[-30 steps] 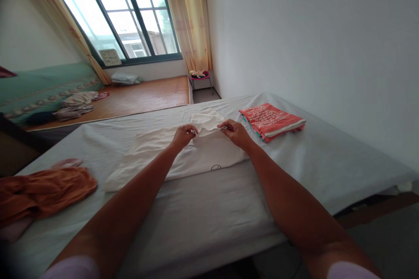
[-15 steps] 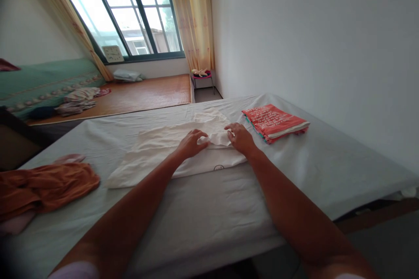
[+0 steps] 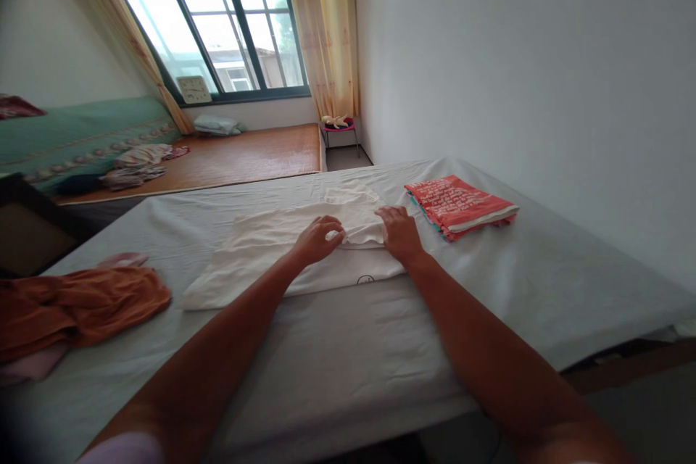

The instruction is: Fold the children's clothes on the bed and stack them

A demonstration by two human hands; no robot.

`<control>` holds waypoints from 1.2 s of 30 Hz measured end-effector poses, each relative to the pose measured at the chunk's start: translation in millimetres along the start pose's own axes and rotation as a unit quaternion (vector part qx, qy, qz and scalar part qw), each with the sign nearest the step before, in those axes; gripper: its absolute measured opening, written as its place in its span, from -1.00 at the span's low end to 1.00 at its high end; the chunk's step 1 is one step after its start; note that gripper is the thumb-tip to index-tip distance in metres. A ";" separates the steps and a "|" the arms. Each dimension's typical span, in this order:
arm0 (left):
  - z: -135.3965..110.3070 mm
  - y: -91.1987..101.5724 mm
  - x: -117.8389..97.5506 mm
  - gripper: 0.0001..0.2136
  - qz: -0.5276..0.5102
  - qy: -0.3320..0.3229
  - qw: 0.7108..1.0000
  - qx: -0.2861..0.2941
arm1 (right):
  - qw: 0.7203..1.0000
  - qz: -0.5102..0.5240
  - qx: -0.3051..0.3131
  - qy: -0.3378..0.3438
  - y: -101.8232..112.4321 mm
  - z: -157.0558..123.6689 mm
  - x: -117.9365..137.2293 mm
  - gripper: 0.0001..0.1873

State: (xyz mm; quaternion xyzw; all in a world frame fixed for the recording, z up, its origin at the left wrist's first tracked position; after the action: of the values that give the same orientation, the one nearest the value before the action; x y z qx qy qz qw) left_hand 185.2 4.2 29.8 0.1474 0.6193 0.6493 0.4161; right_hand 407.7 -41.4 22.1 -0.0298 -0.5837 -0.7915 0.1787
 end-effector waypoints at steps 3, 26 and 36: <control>-2.0 -16.3 -9.3 -0.66 0.022 -0.014 1.000 -0.009 | 0.996 0.007 0.014 0.091 -3.5 0.0 21.7 -0.50; -91.7 45.6 186.1 -0.43 0.129 0.362 0.912 0.140 | 0.970 -0.059 0.217 0.094 -35.0 -9.0 24.9 -0.41; -166.6 71.3 241.6 -0.44 0.128 0.425 0.895 0.050 | 0.972 -0.061 0.212 0.074 -33.9 -7.3 32.1 -0.43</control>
State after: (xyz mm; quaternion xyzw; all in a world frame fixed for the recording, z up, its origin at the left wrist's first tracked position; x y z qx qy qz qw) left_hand -105.5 73.3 -13.9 -0.0436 0.7441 0.6664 0.0187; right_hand 368.1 -47.5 -3.0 0.1035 -0.7242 -0.6588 0.1752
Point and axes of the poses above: each hand's wrist, its own z-axis towards the middle knuckle, its own y-axis out of the back of the hand, x = y × z, the point moved 2 cm from there along z, towards the middle knuckle, and after that the axes turned 11 degrees about x, right-handed, at the moved point
